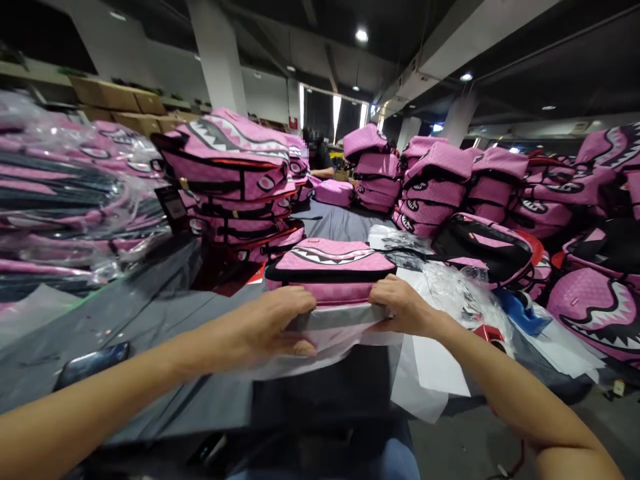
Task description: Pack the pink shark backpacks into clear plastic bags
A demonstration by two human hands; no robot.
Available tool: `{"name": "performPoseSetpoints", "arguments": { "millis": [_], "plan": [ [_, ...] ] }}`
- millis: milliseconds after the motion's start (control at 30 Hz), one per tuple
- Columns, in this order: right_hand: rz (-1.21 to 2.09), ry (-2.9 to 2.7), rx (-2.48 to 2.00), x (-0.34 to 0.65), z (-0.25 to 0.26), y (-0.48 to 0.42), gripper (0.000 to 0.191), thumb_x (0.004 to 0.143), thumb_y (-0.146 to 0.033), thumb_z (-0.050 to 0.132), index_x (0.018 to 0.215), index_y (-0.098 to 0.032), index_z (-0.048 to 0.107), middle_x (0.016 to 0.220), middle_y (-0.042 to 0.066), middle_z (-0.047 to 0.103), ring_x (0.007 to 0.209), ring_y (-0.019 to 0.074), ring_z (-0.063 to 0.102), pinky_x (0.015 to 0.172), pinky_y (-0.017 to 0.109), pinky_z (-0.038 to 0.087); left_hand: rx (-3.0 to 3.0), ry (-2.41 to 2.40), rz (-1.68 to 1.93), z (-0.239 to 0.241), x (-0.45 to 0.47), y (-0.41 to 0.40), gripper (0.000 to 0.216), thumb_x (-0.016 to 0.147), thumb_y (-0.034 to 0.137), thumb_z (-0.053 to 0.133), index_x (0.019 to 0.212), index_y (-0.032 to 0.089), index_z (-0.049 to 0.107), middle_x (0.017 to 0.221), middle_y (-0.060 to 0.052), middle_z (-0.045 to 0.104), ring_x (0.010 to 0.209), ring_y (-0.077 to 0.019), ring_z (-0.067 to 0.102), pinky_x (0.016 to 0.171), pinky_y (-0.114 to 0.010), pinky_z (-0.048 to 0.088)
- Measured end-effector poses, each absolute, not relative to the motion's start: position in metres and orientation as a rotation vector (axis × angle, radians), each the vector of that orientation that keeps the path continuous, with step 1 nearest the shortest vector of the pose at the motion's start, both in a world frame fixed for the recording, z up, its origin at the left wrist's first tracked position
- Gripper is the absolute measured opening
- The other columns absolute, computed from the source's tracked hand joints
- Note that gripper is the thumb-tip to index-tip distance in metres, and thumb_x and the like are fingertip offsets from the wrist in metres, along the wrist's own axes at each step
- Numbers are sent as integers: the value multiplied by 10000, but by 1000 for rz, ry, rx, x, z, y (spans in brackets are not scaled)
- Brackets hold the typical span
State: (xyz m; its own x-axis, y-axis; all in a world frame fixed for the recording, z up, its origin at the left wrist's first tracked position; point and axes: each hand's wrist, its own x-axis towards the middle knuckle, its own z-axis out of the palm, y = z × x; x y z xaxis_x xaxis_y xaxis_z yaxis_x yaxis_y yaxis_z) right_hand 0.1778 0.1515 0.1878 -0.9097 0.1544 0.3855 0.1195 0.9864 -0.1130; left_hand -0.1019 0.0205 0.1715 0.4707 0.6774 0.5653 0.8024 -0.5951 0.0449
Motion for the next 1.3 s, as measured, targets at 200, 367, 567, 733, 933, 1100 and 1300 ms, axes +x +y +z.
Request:
{"name": "performPoseSetpoints", "arguments": {
  "millis": [200,367,567,733,933,1100,1300],
  "plan": [
    [-136,-2243,-329,168,163,145,274,956,-433,444,776,-227,460,683,-3,497,637,180,449,664,338,299,-2399,-1115,-863,177,-86,41,389,994,539,515,786,211,499,727,16,577,633,-141,530,560,-256,380],
    [-191,-2278,-250,169,149,138,280,967,-466,482,827,-224,475,711,5,514,655,182,462,675,345,334,-1951,-926,-959,163,-72,46,298,1033,214,341,782,203,501,706,-12,538,646,-166,502,612,-288,395],
    [-277,-1952,-370,171,130,145,245,978,-202,407,736,-241,405,644,-6,431,627,190,411,630,335,296,-2453,-1222,-737,153,-64,28,118,899,254,621,912,213,512,884,-10,622,772,-178,592,665,-277,446],
    [-127,-2261,-235,178,141,140,303,974,-446,506,775,-224,450,665,-12,499,620,172,451,651,337,289,-2581,-1082,-614,154,-91,24,128,917,74,514,934,200,519,898,-6,613,807,-167,593,716,-262,442],
    [-32,-2490,-7,185,147,138,140,1025,-332,530,1008,-199,493,849,34,646,761,180,559,721,323,350,-2118,-955,-932,137,-87,28,228,955,6,371,967,171,528,833,-26,582,747,-166,544,717,-268,462],
    [-195,-2326,-5,178,115,131,104,988,-160,397,978,-198,493,796,40,604,718,196,490,695,340,358,-2221,-1030,-897,108,-75,7,136,921,67,472,976,156,559,854,-46,589,760,-186,553,724,-298,485],
    [-322,-2078,-244,173,71,116,175,963,-130,364,853,-214,472,725,23,513,680,184,436,673,347,319,-2361,-1073,-762,90,-71,-11,238,868,-23,453,985,146,572,904,-49,623,801,-192,560,783,-321,486]
  ]
}}
